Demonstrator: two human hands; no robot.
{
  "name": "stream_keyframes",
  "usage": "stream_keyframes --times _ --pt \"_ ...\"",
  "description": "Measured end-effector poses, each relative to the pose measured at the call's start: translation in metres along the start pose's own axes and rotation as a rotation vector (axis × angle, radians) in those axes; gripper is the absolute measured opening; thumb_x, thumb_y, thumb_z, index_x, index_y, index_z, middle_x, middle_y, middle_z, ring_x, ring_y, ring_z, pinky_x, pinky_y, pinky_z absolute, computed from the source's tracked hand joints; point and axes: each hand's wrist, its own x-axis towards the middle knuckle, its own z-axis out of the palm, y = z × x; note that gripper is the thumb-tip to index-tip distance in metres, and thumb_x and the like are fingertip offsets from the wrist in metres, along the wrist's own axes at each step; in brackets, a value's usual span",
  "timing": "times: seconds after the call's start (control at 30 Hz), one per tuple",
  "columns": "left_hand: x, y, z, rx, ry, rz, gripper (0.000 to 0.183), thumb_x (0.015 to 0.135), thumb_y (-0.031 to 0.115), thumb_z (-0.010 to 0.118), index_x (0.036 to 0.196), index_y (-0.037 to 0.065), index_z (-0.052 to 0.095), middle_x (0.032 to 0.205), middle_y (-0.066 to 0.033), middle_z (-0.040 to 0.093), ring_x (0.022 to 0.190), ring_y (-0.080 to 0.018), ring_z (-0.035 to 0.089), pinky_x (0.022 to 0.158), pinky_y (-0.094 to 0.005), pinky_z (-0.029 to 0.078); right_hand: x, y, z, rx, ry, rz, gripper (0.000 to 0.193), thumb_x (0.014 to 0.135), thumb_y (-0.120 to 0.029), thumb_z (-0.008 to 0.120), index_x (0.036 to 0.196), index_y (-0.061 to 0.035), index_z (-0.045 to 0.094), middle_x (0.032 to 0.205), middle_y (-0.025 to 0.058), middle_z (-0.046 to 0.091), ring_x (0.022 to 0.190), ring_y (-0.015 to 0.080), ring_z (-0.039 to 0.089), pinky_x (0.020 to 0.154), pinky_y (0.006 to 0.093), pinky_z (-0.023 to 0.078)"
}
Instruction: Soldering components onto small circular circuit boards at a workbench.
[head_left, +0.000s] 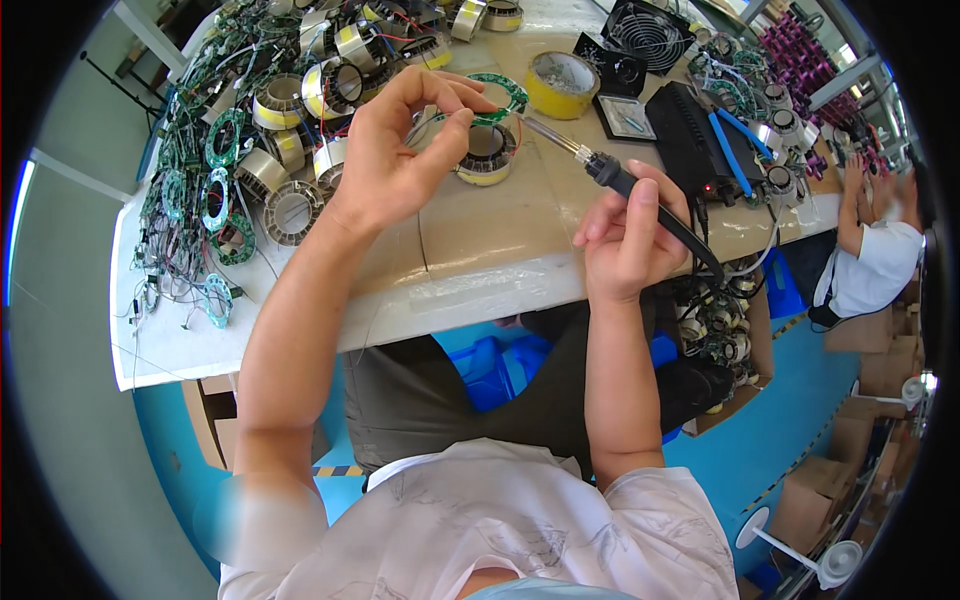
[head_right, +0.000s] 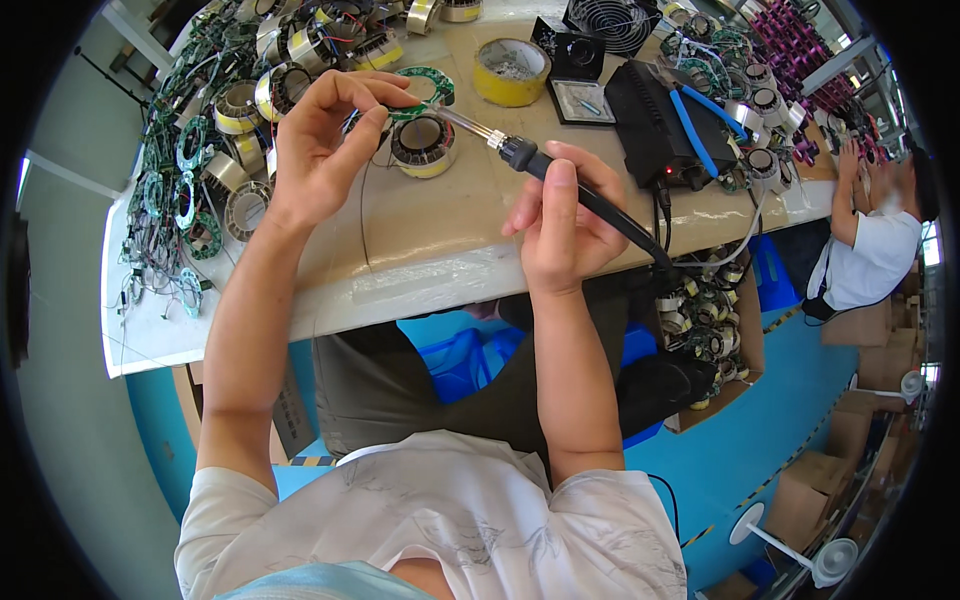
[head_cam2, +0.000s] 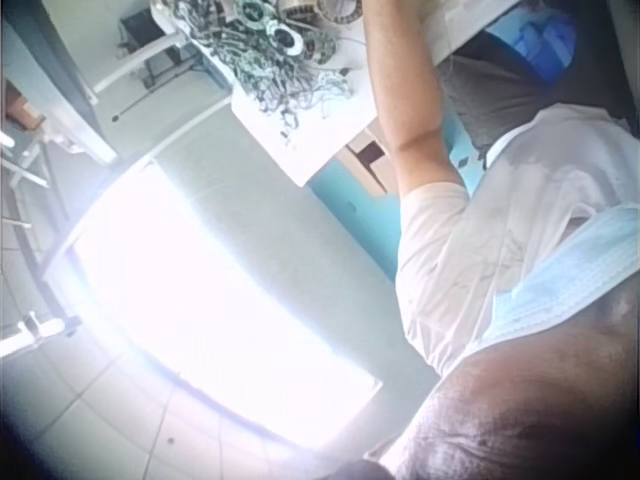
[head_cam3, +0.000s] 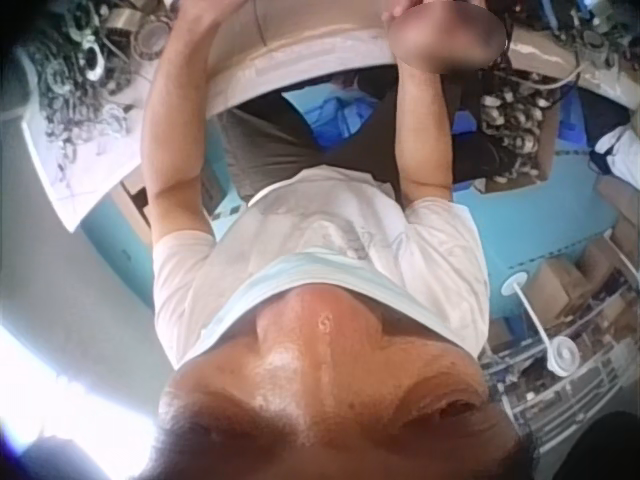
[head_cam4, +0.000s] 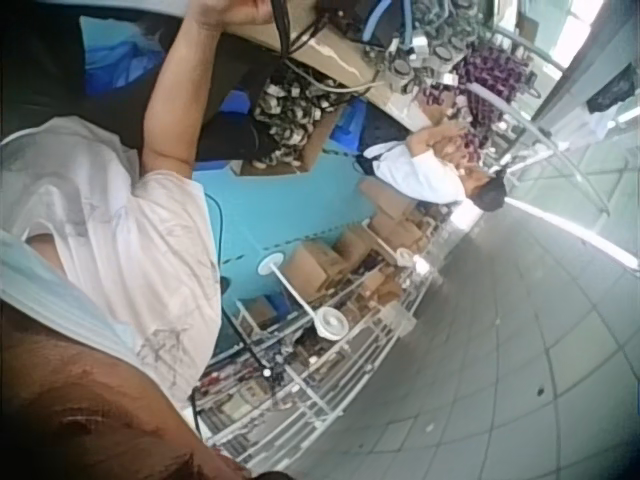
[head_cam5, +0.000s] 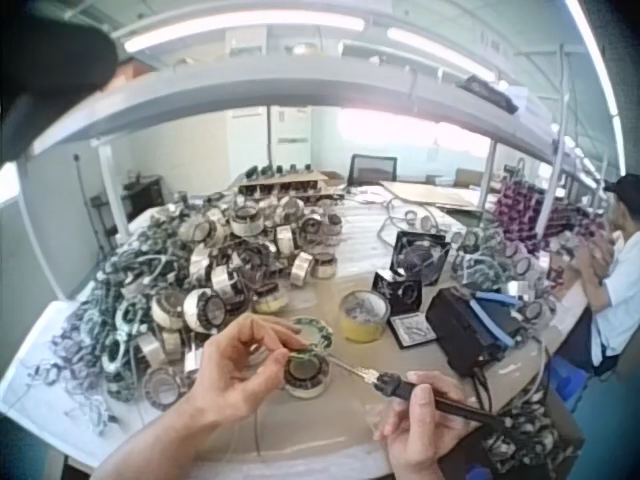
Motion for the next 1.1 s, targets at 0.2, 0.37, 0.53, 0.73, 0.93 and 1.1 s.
stream_keyframes --times 0.2,0.37,0.53,0.73,0.93,1.1 --pt "0.0006 0.0018 -0.0005 -0.002 -0.002 -0.013 0.007 0.089 -0.002 0.06 0.092 0.001 0.054 0.105 -0.0128 0.071 0.112 -0.0228 0.063 0.102 -0.0383 0.046 -0.0013 -0.0015 -0.0009 -0.044 0.005 0.035 0.026 0.103 -0.019 0.053 0.106 0.0046 0.062 0.064 0.0077 0.057 0.039 0.0099 0.043 0.034 0.0254 0.037" --pt "0.0014 0.0014 -0.001 -0.005 -0.013 -0.018 0.008 0.089 -0.003 0.06 0.093 0.002 0.054 0.105 -0.0126 0.071 0.112 -0.0226 0.063 0.103 -0.0383 0.046 -0.0018 -0.0015 0.0015 -0.068 -0.012 0.036 0.025 0.103 -0.02 0.054 0.105 0.003 0.064 0.059 0.0052 0.055 0.038 0.0087 0.043 0.034 0.0247 0.035" --pt "0.0015 0.0028 -0.0014 -0.017 -0.009 -0.024 0.008 0.089 -0.002 0.06 0.092 0.002 0.054 0.105 -0.0126 0.072 0.113 -0.0231 0.062 0.104 -0.0386 0.046 -0.0016 -0.0019 0.0032 -0.081 -0.004 0.068 0.024 0.102 -0.019 0.056 0.104 0.003 0.065 0.06 0.005 0.055 0.039 0.008 0.044 0.034 0.0246 0.036" --pt "0.001 0.0048 -0.0031 0.013 -0.047 -0.025 0.005 0.093 -0.003 0.056 0.093 0.002 0.055 0.109 -0.0165 0.071 0.123 -0.0298 0.058 0.109 -0.0437 0.042 -0.0014 -0.002 0.0027 -0.088 -0.022 0.057 0.023 0.102 -0.018 0.057 0.104 0.0033 0.065 0.061 0.0046 0.055 0.039 0.0076 0.043 0.033 0.0241 0.037" --pt "0.001 0.0035 -0.0034 0.029 -0.06 -0.009 0.004 0.093 -0.003 0.057 0.093 0.001 0.056 0.109 -0.0162 0.071 0.123 -0.0298 0.058 0.109 -0.0437 0.041 -0.0013 -0.0018 0.0028 -0.087 -0.021 0.054 0.023 0.102 -0.018 0.057 0.103 0.0033 0.066 0.06 0.0045 0.055 0.038 0.0075 0.043 0.033 0.0241 0.036" --pt "0.0015 0.002 -0.0049 0.032 -0.06 -0.001 0.004 0.093 -0.003 0.058 0.094 0.001 0.057 0.109 -0.0162 0.071 0.122 -0.0297 0.058 0.108 -0.0437 0.042 -0.0012 -0.0014 0.0028 -0.048 0.004 0.075 0.023 0.102 -0.019 0.057 0.102 0.0029 0.066 0.06 0.0043 0.055 0.038 0.0075 0.043 0.033 0.0242 0.036"
